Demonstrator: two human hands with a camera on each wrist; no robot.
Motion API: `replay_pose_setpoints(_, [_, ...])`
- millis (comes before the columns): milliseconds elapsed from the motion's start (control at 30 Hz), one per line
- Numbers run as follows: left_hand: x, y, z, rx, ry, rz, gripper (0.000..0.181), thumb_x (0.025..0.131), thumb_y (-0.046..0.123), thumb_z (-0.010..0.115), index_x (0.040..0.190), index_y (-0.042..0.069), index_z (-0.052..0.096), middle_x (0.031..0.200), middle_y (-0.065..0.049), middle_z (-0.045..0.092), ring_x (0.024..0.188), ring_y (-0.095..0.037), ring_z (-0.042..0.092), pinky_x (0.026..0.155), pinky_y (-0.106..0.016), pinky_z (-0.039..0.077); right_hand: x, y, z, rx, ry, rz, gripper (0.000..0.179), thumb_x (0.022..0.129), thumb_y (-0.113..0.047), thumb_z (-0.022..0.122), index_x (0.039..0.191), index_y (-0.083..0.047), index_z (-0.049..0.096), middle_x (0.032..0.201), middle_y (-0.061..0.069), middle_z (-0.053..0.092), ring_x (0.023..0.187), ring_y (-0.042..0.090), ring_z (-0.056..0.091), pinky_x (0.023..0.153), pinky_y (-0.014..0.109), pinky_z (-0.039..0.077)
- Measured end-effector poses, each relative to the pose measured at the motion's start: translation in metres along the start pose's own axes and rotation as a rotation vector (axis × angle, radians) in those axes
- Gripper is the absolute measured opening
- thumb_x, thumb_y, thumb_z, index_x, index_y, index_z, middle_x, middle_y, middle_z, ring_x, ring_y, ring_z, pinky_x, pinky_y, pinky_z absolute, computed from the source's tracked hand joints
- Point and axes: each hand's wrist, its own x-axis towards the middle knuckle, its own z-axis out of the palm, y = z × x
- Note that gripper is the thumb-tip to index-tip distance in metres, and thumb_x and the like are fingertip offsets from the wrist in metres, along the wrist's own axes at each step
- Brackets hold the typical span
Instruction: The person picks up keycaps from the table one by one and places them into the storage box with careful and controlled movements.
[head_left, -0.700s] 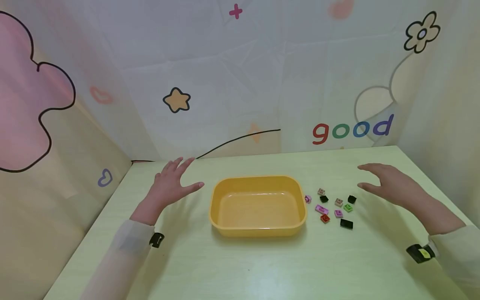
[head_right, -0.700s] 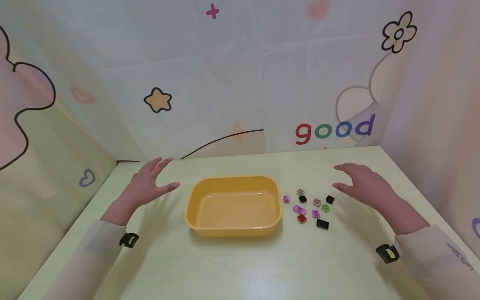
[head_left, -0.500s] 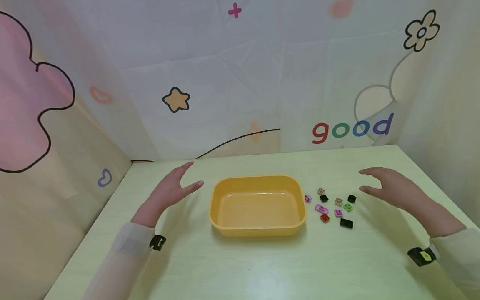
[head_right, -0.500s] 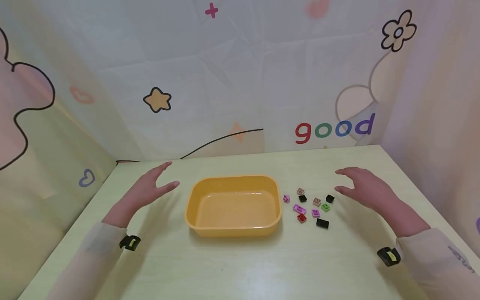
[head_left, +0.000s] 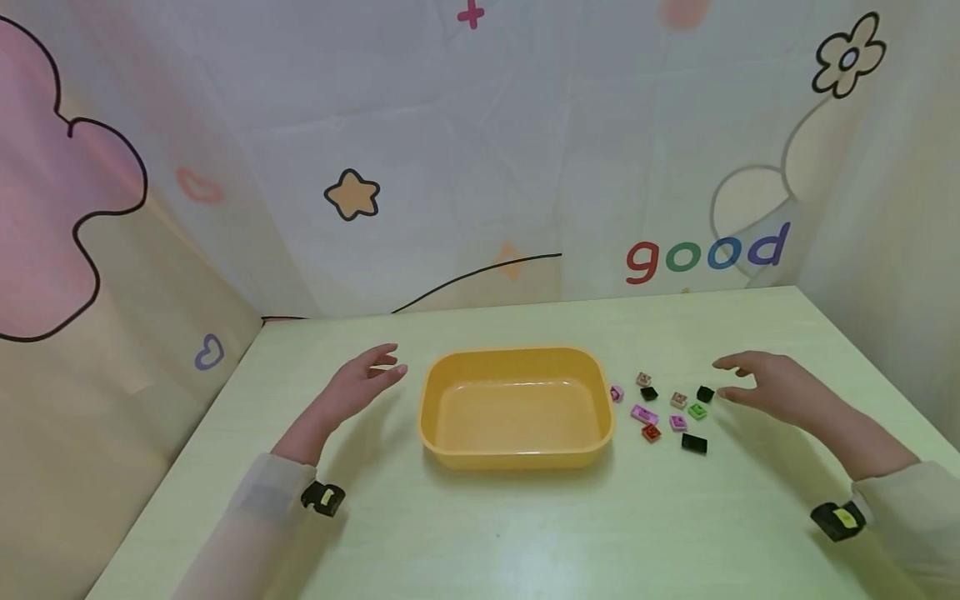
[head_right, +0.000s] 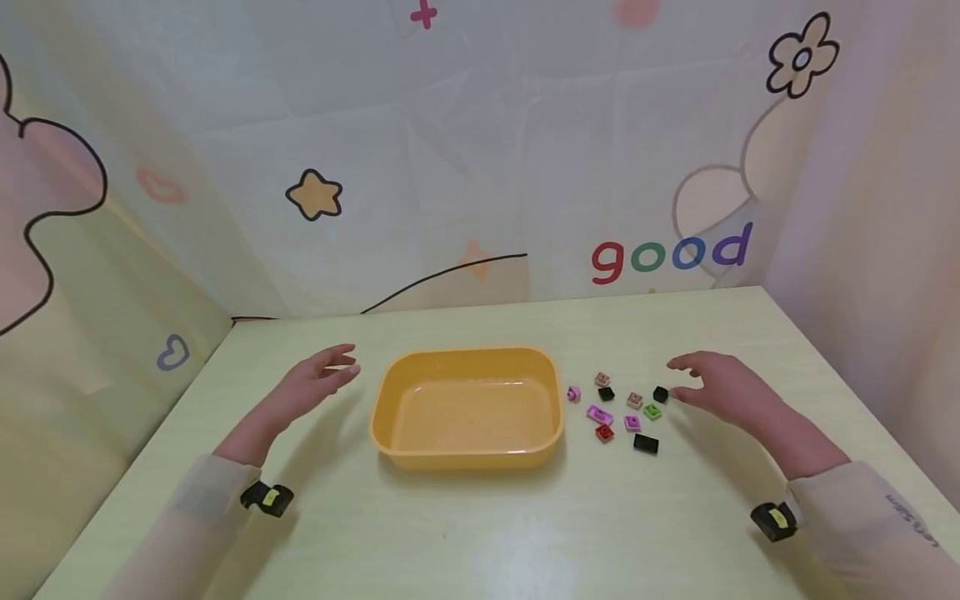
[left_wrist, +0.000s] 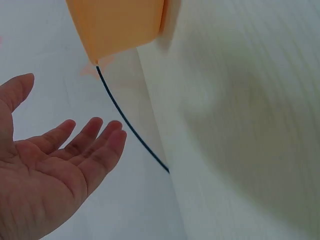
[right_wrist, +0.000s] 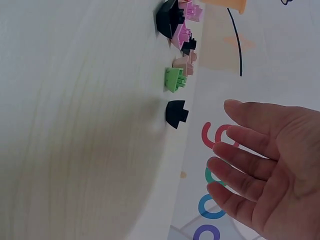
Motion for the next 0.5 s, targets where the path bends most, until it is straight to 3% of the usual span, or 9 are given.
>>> replay_pose_setpoints(167, [0.002,0.002,0.008,-0.145,-0.044,-0.006,0.062,0.106,0.029,0.056,0.157,0.001,0.035,0.153,-0.026,0.047,0.138,-0.043,0.053,0.112,-0.052,0.053,0.002,0.001,0.005,0.014,-0.012,-0.007,0.045,0.091,-0.010,0.073,0.127,0.013,0.061,0.125,0.035,0.064,0.109,0.050,0.064,0.092,0.063,0.057])
replay_pose_setpoints(500, [0.004,0.001,0.022,-0.397,-0.100,-0.135,0.061,0.106,0.018,0.052,0.158,-0.003,0.029,0.156,-0.028,0.043,0.140,-0.042,0.049,0.117,-0.050,0.048,0.005,0.001,0.013,0.036,-0.037,-0.004,0.043,0.091,-0.008,0.071,0.126,0.015,0.061,0.122,0.034,0.066,0.106,0.048,0.065,0.091,0.061,0.057])
